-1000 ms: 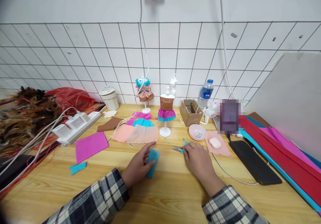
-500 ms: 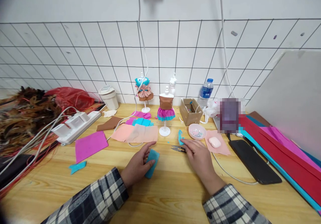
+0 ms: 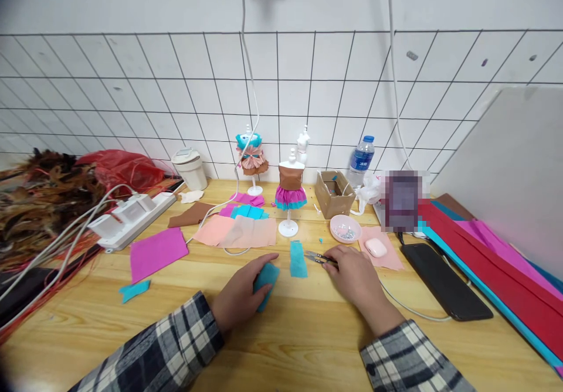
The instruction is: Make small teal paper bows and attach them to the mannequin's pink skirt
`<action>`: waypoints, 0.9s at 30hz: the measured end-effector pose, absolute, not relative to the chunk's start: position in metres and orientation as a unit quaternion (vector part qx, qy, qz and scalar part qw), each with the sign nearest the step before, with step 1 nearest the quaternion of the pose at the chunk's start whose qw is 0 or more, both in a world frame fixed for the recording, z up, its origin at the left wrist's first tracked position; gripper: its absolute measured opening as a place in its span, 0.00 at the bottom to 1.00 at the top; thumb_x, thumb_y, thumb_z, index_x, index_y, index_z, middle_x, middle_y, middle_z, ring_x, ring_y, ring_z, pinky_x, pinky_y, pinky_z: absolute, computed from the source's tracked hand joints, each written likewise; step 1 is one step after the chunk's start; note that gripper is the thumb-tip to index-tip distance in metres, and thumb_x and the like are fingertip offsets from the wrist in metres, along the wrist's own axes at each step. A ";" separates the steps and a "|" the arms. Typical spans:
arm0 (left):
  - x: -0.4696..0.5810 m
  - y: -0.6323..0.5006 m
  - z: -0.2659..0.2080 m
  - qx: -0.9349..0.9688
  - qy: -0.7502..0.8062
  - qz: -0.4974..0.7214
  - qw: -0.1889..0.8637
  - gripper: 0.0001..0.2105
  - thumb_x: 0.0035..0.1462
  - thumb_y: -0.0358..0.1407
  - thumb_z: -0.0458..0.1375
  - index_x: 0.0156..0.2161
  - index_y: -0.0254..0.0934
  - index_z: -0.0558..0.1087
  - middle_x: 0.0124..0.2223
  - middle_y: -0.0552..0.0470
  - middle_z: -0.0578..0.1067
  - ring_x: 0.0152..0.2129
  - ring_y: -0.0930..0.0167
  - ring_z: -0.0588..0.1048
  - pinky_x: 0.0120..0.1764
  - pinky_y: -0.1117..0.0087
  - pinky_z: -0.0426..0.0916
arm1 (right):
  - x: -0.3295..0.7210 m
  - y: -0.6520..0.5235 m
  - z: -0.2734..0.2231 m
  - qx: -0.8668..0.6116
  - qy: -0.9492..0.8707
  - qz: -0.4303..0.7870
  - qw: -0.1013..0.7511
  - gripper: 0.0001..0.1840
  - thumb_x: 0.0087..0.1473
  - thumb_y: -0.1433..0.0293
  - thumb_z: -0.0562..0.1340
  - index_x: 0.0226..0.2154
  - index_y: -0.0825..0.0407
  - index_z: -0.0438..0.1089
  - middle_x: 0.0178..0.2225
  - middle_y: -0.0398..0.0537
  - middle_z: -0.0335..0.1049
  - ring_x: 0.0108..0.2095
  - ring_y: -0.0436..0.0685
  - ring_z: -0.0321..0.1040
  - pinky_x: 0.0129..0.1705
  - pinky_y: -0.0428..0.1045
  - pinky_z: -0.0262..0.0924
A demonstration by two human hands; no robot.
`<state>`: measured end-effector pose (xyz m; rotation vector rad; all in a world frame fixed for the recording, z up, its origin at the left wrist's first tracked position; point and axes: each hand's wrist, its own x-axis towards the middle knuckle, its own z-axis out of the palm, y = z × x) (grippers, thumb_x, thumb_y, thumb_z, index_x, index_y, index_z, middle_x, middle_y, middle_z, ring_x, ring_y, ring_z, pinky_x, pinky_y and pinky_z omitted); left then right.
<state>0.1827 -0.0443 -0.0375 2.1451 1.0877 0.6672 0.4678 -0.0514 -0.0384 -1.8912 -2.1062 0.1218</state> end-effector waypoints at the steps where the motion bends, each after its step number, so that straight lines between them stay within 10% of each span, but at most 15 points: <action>1: 0.182 -0.044 -0.038 0.825 0.406 0.252 0.302 0.29 0.52 0.27 0.55 0.60 0.40 0.60 0.59 0.45 0.65 0.56 0.63 0.63 0.59 0.58 0.57 | 0.470 -0.052 -0.037 -0.675 -0.723 0.033 0.146 0.11 0.54 0.63 0.59 0.36 0.47 0.74 0.38 0.48 0.76 0.39 0.61 0.70 0.38 0.53 0.60; 12: 0.192 -0.054 -0.017 0.853 0.462 0.176 0.167 0.05 0.50 0.32 0.61 0.34 0.40 0.73 0.45 0.49 0.69 0.44 0.62 0.66 0.46 0.57 0.59 | 0.422 -0.042 -0.035 -0.636 -0.744 0.006 0.204 0.13 0.58 0.61 0.57 0.42 0.47 0.73 0.40 0.49 0.76 0.42 0.59 0.69 0.44 0.53 0.57; 27: 0.191 -0.054 -0.018 0.880 0.405 0.164 0.187 0.06 0.59 0.36 0.56 0.35 0.42 0.76 0.45 0.50 0.72 0.44 0.64 0.66 0.46 0.59 0.59 | 0.452 -0.044 -0.043 -0.656 -0.718 0.007 0.233 0.13 0.58 0.62 0.58 0.43 0.47 0.74 0.41 0.48 0.74 0.44 0.60 0.68 0.46 0.53 0.56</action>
